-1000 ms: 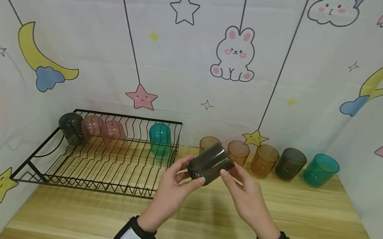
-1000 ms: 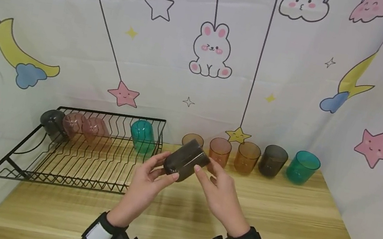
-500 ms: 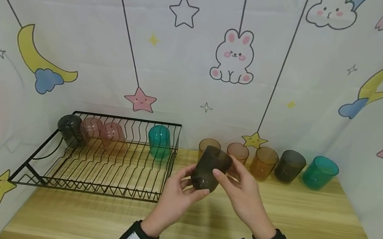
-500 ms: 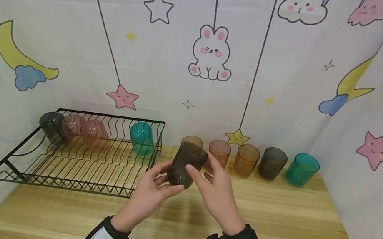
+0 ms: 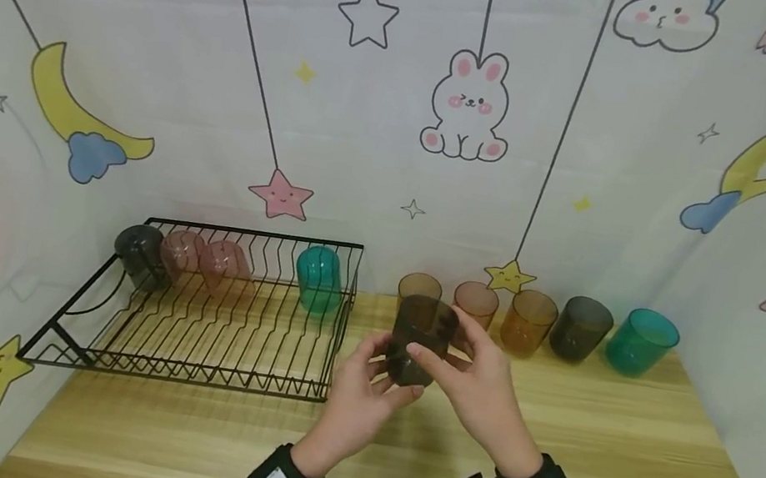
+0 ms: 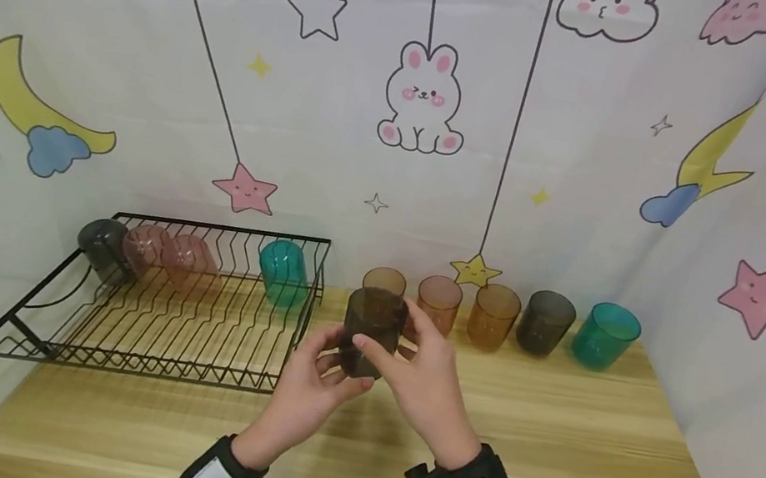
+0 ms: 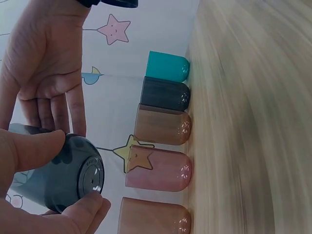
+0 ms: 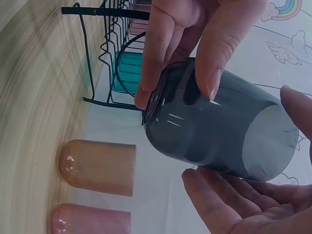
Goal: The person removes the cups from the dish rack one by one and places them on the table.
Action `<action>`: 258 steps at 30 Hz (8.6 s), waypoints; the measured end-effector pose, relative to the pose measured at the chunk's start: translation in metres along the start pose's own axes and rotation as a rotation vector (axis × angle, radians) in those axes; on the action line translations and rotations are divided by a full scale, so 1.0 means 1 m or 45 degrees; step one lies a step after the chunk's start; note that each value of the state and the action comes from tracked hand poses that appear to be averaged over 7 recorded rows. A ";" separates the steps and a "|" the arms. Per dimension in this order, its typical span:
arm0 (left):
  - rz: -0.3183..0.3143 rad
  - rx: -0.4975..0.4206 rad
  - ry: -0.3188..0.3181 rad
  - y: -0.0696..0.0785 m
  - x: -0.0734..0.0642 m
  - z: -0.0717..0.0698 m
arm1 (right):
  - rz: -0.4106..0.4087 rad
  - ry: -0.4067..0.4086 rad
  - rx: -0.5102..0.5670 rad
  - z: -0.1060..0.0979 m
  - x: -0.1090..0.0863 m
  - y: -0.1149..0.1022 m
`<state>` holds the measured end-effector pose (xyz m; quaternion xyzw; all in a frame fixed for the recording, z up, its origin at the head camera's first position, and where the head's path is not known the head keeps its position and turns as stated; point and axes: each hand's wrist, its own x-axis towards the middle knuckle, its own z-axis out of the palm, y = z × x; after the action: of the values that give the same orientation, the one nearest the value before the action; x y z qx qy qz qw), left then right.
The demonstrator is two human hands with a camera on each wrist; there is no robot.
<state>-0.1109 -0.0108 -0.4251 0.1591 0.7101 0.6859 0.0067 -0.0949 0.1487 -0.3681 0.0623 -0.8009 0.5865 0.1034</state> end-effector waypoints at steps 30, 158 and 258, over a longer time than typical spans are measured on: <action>0.224 0.493 0.031 0.005 0.003 -0.009 | -0.117 0.166 -0.132 -0.014 -0.002 0.022; 0.198 1.514 0.081 0.045 0.092 -0.125 | -0.114 -0.211 -0.953 -0.052 -0.016 0.049; 0.652 0.684 0.471 0.064 0.028 -0.051 | -0.115 0.158 -0.474 -0.037 -0.031 0.024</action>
<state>-0.1350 -0.0530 -0.3534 0.2006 0.7905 0.4728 -0.3336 -0.0670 0.1906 -0.3864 0.0417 -0.8840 0.4258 0.1886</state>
